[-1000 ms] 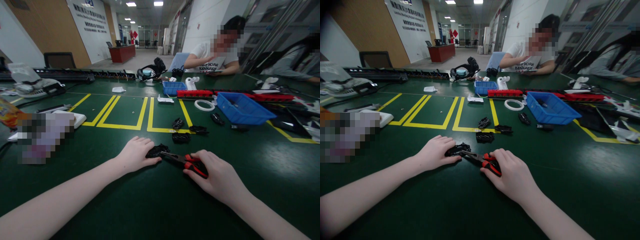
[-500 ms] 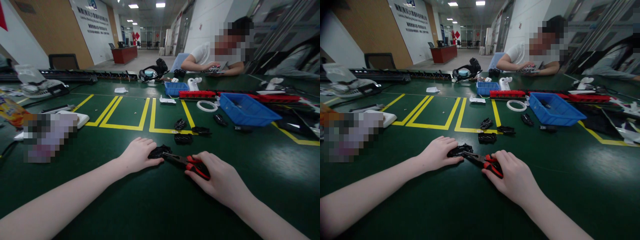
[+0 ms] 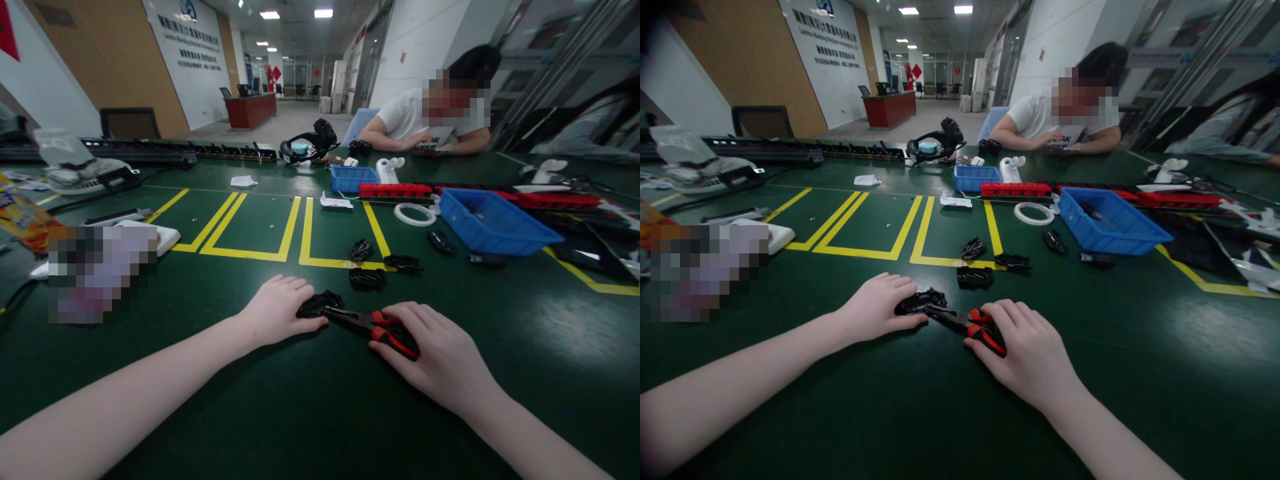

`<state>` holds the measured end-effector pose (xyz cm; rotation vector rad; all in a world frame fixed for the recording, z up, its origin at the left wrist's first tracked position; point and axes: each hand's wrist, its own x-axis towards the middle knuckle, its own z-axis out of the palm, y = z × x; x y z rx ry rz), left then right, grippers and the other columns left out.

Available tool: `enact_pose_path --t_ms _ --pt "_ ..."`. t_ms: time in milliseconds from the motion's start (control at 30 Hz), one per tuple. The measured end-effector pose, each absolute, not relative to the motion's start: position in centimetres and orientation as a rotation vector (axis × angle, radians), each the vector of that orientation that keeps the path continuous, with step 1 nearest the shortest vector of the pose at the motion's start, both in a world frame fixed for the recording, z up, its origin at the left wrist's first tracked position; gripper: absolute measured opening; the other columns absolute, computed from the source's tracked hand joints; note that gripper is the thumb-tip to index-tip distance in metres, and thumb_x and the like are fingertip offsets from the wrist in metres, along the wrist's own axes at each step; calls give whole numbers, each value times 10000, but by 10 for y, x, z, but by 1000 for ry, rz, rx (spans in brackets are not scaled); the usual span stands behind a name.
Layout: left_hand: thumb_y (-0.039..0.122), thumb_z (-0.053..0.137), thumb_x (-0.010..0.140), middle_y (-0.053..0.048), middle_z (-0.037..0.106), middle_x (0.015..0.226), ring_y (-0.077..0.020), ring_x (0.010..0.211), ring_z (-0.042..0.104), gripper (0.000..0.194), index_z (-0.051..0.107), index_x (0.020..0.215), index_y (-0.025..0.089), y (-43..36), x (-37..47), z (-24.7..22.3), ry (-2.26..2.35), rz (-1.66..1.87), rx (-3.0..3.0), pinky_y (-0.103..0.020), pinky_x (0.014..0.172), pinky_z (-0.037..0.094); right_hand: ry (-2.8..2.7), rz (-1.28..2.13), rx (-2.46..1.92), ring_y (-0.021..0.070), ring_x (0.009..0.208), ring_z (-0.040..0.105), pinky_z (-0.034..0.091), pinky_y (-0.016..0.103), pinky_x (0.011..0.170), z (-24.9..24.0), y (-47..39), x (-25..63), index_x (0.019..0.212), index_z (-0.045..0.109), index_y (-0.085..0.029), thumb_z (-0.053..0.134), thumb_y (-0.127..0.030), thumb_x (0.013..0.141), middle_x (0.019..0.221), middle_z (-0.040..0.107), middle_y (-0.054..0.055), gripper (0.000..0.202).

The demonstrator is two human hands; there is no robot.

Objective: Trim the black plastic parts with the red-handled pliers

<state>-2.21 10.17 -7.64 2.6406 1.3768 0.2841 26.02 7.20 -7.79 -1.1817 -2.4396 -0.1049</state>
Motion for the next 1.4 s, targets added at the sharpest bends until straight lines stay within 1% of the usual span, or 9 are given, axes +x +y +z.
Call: enact_pose_path --t_ms 233,467,733,867,1000,1133,1233,1333,1400 --pt "562 537 927 -31 634 834 -208 764 576 399 567 812 181 102 -22 -76 1363 278 2640 -335 697 390 -2424 -150 -1124 231 849 681 568 357 687 -79 72 263 1105 605 -175 629 -443 875 991 707 99 354" --pt "572 547 918 -17 623 814 -200 736 565 404 571 805 185 102 -23 -75 1359 300 2603 -330 683 390 -2406 -146 -1120 229 849 682 573 353 680 -78 72 262 1101 606 -176 632 -437 876 985 708 95 345" --pt "579 537 918 -23 619 805 -194 730 566 418 562 790 182 102 -23 -75 1358 308 2609 -318 672 387 -2396 -42 -1134 222 844 687 576 343 691 -74 72 259 1100 621 -190 615 -419 890 986 717 93 311" --pt "570 551 915 -22 624 806 -192 732 577 404 563 799 182 102 -23 -75 1352 314 2607 -317 677 399 -2393 2 -1144 230 834 689 580 354 675 -73 71 260 1086 636 -196 615 -422 888 976 721 96 301" --pt "556 554 913 -21 637 827 -197 745 587 380 570 826 187 99 -22 -74 1376 317 2612 -330 697 410 -2399 13 -1139 221 823 686 579 338 660 -73 71 260 1084 634 -194 622 -418 886 968 717 92 300" --pt "564 565 897 -32 650 899 -208 775 600 379 579 914 186 97 -21 -72 1434 317 2614 -347 715 430 -2402 -4 -1133 218 826 683 575 331 659 -75 72 261 1081 629 -189 635 -415 878 967 713 87 303" --pt "547 608 874 -53 643 1049 -218 845 614 425 569 1084 179 96 -21 -73 1450 375 2632 -361 741 460 -2402 -27 -1129 216 822 680 575 332 657 -76 72 261 1074 625 -187 635 -420 879 960 709 86 304" --pt "468 629 889 -67 620 1157 -228 959 619 454 531 1232 187 96 -21 -75 1372 434 2688 -360 792 483 -2402 -37 -1131 215 813 680 576 334 647 -76 72 261 1063 628 -191 637 -424 877 954 710 84 299" --pt "404 612 919 -70 617 1165 -222 988 617 408 533 1258 192 96 -21 -76 1294 439 2734 -351 814 491 -2400 -32 -1126 216 808 684 579 332 639 -76 72 262 1063 631 -195 637 -431 874 951 713 83 303"
